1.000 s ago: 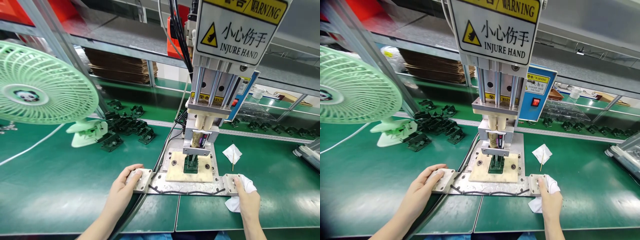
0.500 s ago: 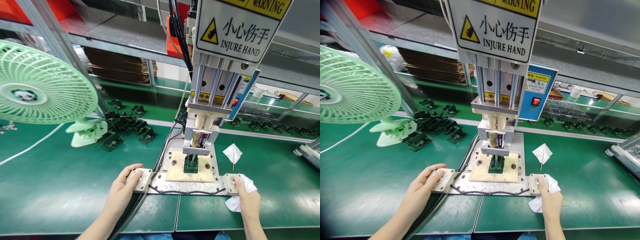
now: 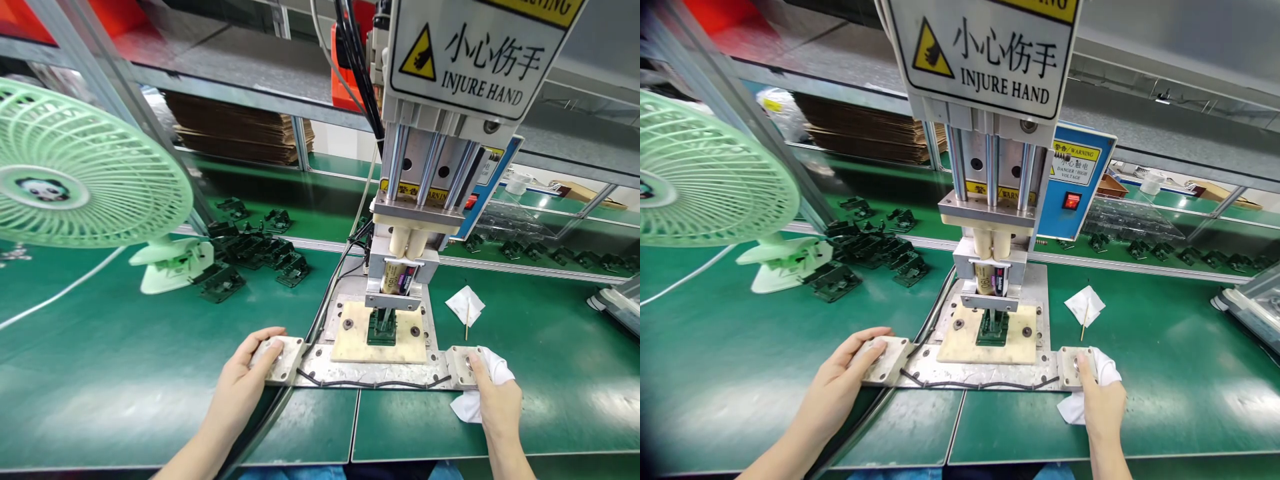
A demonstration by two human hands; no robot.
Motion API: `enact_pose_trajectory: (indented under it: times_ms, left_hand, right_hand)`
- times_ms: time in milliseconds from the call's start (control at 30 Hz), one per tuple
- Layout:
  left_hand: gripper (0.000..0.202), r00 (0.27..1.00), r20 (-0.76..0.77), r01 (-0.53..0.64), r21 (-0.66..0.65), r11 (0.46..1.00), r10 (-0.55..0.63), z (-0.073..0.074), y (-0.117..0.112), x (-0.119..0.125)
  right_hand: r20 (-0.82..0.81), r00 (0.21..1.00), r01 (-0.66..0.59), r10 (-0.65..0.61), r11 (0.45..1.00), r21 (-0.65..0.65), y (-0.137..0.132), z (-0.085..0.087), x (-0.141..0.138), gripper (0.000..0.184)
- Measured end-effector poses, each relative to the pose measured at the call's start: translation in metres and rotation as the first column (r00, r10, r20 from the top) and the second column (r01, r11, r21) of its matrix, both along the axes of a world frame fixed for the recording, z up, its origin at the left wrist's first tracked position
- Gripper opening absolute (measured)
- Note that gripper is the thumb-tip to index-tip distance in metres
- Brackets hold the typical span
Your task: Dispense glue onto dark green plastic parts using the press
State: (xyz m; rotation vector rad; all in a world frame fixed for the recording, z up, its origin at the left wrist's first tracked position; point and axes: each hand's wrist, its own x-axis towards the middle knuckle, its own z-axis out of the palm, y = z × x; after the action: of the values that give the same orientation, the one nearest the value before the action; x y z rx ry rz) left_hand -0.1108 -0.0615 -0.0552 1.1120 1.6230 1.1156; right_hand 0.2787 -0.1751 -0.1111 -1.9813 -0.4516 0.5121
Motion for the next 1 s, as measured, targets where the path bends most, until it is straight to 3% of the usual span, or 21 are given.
enact_pose_trajectory:
  times_ms: [433, 1000]
  left_hand:
    - [0.056, 0.999, -0.029, 0.028, 0.071, 0.997, -0.026, -0.012, 0.002, -0.007]
    - [0.056, 1.000, -0.004, 0.006, 0.060, 0.998, -0.006, -0.005, 0.001, -0.004]
  right_hand:
    - [-0.003, 1.000, 0.008, -0.008, 1.000, 0.026, 0.000, 0.004, -0.003, 0.072]
    - [0.029, 1.000, -0.001, 0.000, 1.000, 0.020, -0.001, 0.003, -0.001, 0.072]
